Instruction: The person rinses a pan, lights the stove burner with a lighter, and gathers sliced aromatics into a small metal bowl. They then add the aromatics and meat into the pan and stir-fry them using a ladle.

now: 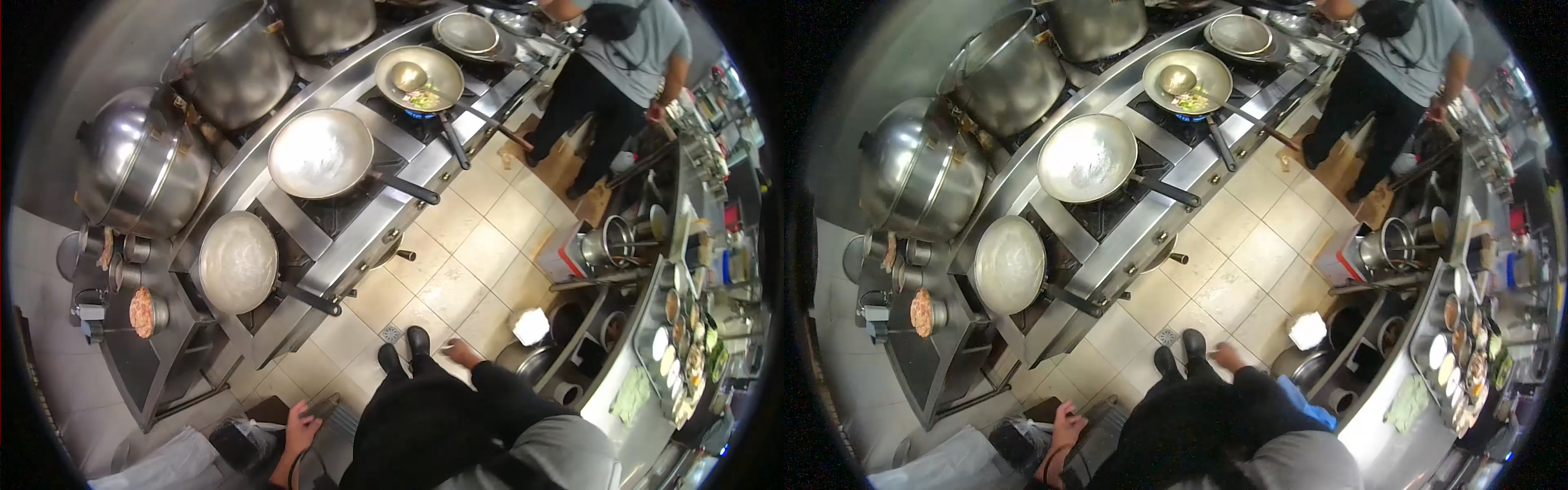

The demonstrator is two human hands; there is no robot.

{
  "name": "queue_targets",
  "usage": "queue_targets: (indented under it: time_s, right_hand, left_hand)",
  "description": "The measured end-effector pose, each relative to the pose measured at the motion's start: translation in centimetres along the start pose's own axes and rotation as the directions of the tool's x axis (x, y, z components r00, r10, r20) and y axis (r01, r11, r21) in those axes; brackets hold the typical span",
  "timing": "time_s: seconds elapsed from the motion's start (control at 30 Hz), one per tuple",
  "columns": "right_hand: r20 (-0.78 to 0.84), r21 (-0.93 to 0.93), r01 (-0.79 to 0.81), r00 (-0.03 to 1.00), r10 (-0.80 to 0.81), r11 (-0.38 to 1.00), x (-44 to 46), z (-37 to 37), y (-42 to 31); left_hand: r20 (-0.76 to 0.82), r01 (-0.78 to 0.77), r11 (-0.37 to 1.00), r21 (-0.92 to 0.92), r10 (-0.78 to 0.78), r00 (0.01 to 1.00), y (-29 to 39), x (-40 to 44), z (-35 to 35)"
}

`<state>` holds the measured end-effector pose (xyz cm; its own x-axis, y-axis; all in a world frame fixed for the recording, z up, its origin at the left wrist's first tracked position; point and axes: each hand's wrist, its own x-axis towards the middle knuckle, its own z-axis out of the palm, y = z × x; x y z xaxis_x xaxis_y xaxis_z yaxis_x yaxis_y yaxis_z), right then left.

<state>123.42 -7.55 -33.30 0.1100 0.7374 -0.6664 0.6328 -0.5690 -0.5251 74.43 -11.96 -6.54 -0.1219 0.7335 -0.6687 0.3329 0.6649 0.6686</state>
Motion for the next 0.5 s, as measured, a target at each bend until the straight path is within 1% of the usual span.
queue_targets:
  time_s: [0.03, 0.07, 0.1, 0.13, 0.17, 0.2, 0.23, 0.27, 0.3, 0.33, 0.4, 0.43, 0.47, 0.5]
  right_hand:
    - [-0.081, -0.076, 0.049, 0.995, -0.056, 0.996, -2.8, -3.9, 2.8]
    - [-0.116, -0.123, -0.067, 0.992, 0.052, 0.990, -4.6, -7.7, 5.0]
    - [-0.163, -0.171, -0.048, 0.986, 0.019, 0.984, -7.1, -11.5, 6.0]
    - [-0.143, -0.179, -0.206, 0.973, 0.182, 0.962, -6.9, -14.0, 8.5]
    - [-0.216, -0.078, -0.195, 0.961, 0.174, 0.978, -6.4, -15.7, 12.8]
    - [-0.284, 0.025, -0.175, 0.943, 0.175, 0.984, -7.0, -17.0, 14.5]
    - [-0.335, 0.223, -0.219, 0.898, 0.286, 0.950, -7.2, -17.5, 16.0]
    - [-0.360, 0.414, -0.237, 0.844, 0.398, 0.879, -8.1, -19.1, 15.8]
    - [-0.299, 0.566, -0.253, 0.824, 0.481, 0.784, -9.1, -20.6, 14.0]
    - [-0.264, 0.637, -0.253, 0.816, 0.515, 0.728, -8.8, -21.4, 13.4]
    - [-0.158, 0.809, -0.141, 0.883, 0.442, 0.570, -7.7, -23.9, 12.0]
    - [-0.212, 0.752, -0.041, 0.930, 0.300, 0.658, -5.2, -24.8, 14.5]
    - [-0.296, 0.726, 0.046, 0.921, 0.252, 0.686, -5.2, -27.5, 12.3]
    - [-0.371, 0.635, 0.106, 0.910, 0.182, 0.765, -1.5, -29.4, 13.1]
  left_hand:
    - [0.118, -0.066, 0.985, 0.161, 0.047, 0.992, -0.4, 1.6, 0.1]
    - [0.201, -0.042, 0.996, 0.081, 0.025, 0.979, -2.9, 4.7, 0.6]
    - [0.288, 0.005, 1.000, 0.009, -0.008, 0.958, -5.6, 7.0, 0.7]
    - [0.292, -0.002, 1.000, 0.007, 0.000, 0.956, -6.6, 8.1, 1.4]
    - [0.302, -0.138, 0.979, 0.148, 0.088, 0.949, -6.9, 9.4, 2.2]
    - [0.322, -0.265, 0.921, 0.286, 0.168, 0.932, -5.8, 9.5, 2.7]
    - [0.324, -0.270, 0.919, 0.289, 0.172, 0.930, -5.0, 9.3, 3.1]
    - [0.290, -0.276, 0.879, 0.389, 0.167, 0.942, -2.7, 8.7, 4.0]
    - [0.252, -0.277, 0.830, 0.483, 0.171, 0.952, -0.3, 8.3, 4.8]
    - [0.246, -0.283, 0.830, 0.481, 0.181, 0.952, 0.6, 8.1, 5.3]
    - [0.175, -0.337, 0.795, 0.503, 0.288, 0.941, 1.5, 10.2, 7.2]
    - [0.403, -0.622, 0.535, 0.572, 0.477, 0.781, -4.4, 16.4, 6.0]
    - [0.474, -0.619, 0.285, 0.732, 0.441, 0.763, -2.7, 18.1, 8.0]
    - [0.483, -0.624, 0.280, 0.730, 0.434, 0.760, -1.8, 20.1, 10.1]
